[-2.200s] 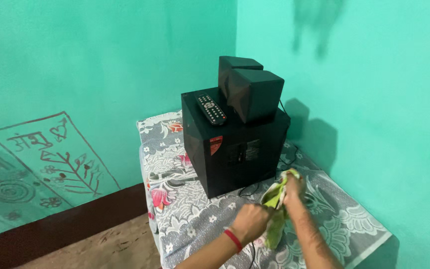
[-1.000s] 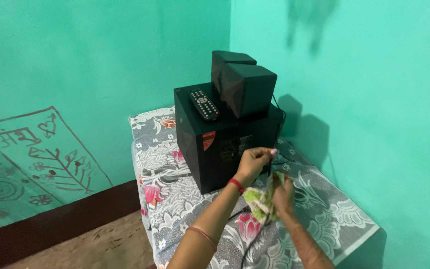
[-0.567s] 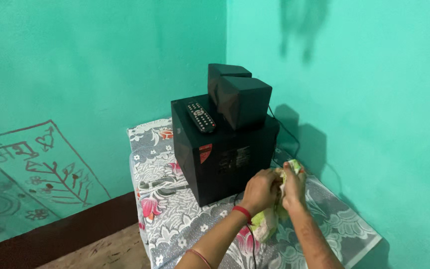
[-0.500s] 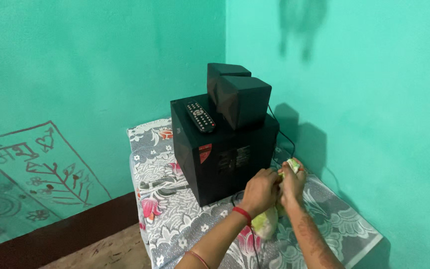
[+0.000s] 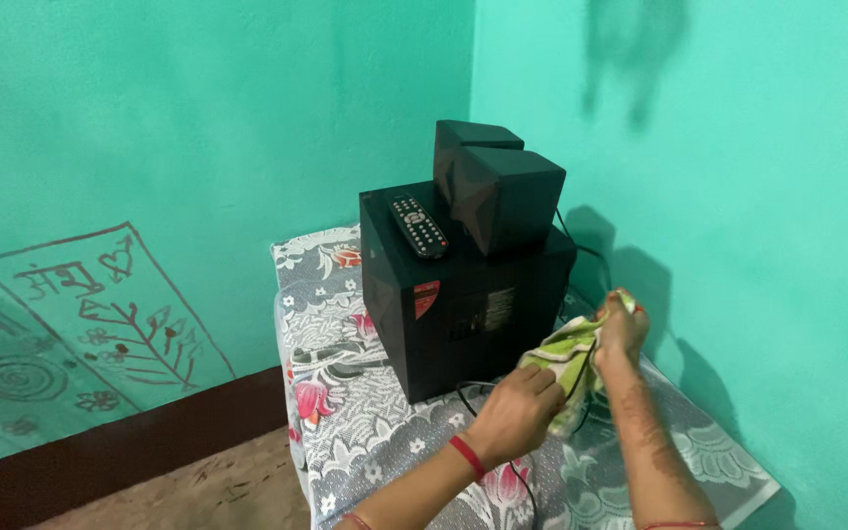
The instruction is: The person wipes a black remote control with a green cloth, then cleans the surface of a black speaker system. The person proceeds to wipe the wire mesh and plastic casing of a standing electric fan.
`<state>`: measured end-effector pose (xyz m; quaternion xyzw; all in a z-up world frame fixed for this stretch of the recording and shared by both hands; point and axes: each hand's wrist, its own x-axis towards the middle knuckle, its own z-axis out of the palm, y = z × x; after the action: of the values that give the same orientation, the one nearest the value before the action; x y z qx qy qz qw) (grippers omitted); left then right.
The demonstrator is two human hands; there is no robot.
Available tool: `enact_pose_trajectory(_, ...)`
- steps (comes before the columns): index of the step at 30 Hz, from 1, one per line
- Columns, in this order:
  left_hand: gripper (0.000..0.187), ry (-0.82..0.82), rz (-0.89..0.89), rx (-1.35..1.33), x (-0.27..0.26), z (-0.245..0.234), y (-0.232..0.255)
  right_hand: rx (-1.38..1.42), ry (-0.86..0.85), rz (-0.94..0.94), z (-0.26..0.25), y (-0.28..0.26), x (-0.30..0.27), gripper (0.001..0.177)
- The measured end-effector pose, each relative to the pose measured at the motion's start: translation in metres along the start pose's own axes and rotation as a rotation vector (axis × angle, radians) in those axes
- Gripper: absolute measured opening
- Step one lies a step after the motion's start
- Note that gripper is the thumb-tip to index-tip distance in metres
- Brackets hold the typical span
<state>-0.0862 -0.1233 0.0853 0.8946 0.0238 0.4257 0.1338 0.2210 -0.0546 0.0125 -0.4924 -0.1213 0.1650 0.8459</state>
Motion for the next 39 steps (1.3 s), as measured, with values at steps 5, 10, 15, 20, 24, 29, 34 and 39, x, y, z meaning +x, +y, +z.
enact_pose_trajectory(5, 0.013, -0.155, -0.207, -0.062, -0.007, -0.006, -0.016, -0.008, 0.006, -0.064, -0.016, -0.007, 0.002, 0.025)
enact_pose_trajectory(10, 0.04, -0.148, -0.483, -0.225, 0.031, 0.031, -0.037, -0.255, -0.115, -0.157, -0.001, -0.017, -0.055, 0.029)
enact_pose_trajectory(15, 0.02, -0.147, -0.456, -0.049, 0.029, 0.056, -0.046, -0.187, -0.25, -0.181, 0.012, -0.022, -0.071, 0.037)
enact_pose_trajectory(20, 0.02, -0.123, -0.163, 0.179, 0.014, 0.054, -0.038, -0.155, -0.222, -0.08, 0.017, -0.018, -0.062, 0.036)
enact_pose_trajectory(24, 0.019, -0.343, 0.001, 0.369, -0.008, 0.043, -0.027, -0.148, -0.128, -0.006, 0.008, -0.01, -0.039, 0.03)
enact_pose_trajectory(29, 0.013, -0.444, 0.053, 0.278, -0.025, 0.026, -0.016, -0.132, -0.039, 0.046, -0.005, 0.011, 0.001, 0.025)
enact_pose_trajectory(34, 0.038, -0.45, -0.393, 0.019, 0.0, 0.01, -0.015, -0.193, -0.139, -0.075, -0.008, 0.011, -0.002, 0.027)
enact_pose_trajectory(39, 0.038, -0.308, -0.733, -0.377, 0.035, 0.041, -0.039, -0.342, -0.288, -0.221, -0.001, 0.016, -0.04, 0.03)
